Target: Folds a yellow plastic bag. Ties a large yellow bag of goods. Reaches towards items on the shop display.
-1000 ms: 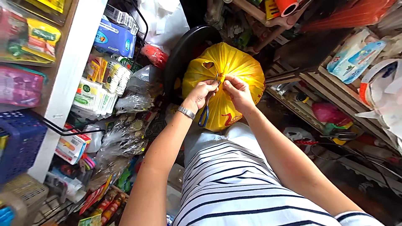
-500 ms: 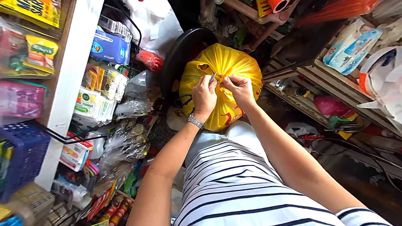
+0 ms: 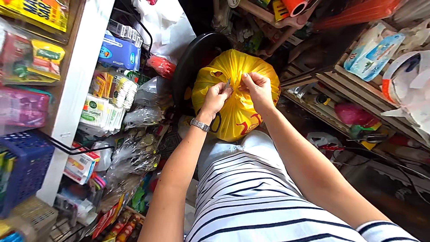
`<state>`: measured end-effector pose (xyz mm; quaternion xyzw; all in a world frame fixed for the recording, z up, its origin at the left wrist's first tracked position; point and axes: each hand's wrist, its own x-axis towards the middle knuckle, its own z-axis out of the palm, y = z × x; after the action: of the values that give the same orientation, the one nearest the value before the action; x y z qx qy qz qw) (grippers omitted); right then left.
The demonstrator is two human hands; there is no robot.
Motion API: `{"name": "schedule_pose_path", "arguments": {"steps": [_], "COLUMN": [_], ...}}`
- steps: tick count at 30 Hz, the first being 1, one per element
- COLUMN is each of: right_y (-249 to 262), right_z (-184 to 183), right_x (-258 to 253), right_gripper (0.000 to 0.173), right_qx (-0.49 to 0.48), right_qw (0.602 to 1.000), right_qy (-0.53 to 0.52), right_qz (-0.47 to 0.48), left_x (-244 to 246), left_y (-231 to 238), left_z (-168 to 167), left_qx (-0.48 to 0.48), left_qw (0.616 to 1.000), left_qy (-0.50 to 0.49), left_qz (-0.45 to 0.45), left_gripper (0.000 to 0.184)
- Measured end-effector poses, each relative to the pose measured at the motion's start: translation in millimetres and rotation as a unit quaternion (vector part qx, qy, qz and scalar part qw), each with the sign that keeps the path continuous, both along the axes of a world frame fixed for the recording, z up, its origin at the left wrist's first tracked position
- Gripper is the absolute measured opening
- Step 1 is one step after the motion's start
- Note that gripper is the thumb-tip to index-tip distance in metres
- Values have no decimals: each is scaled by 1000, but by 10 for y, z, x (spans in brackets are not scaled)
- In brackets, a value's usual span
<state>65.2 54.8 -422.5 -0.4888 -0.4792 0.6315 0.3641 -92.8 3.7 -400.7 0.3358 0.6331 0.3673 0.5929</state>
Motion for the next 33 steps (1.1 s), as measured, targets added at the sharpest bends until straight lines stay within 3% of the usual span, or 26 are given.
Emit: {"name": "schedule_pose_path", "arguments": {"steps": [3, 6, 13, 18, 22, 25, 27, 29, 31, 33], "right_y": [7, -38, -225, -127, -35, -18, -75, -132, -165, -161], "right_z": [51, 87, 119, 131, 133, 78, -42, -162, -214, -245], "right_x": [56, 5, -96, -147, -239, -248, -164, -31, 46, 70], "right_gripper": [30, 18, 17, 16, 16, 16, 19, 39, 44, 35], "right_qx": [-13, -5, -143, -215, -295, -246, -128, -17, 0, -6], "right_qw": [999, 1000, 975, 964, 942, 962, 989, 994, 991, 992], "right_qy": [-6, 1, 94, 80, 91, 70, 79, 65, 55, 66], "right_qz": [51, -10, -144, -132, -130, -96, -14, 90, 122, 107], "left_x": [66, 148, 228, 177, 122, 83, 65, 56, 37, 12], "left_y": [-35, -82, -185, -150, -157, -154, -140, -119, -113, -79], "left_z": [-24, 2, -228, -243, -319, -361, -308, -248, -213, -113], "left_qx": [33, 54, 82, 80, 22, -23, -17, 28, 102, 149], "left_qw": [993, 978, 991, 993, 975, 958, 966, 985, 994, 972], "left_qy": [113, 199, 59, -35, -189, -246, -215, -131, 9, 182], "left_qz": [-7, 13, 90, 80, 117, 144, 141, 107, 48, -7], "left_gripper": [17, 17, 16, 13, 14, 18, 16, 13, 15, 17]}}
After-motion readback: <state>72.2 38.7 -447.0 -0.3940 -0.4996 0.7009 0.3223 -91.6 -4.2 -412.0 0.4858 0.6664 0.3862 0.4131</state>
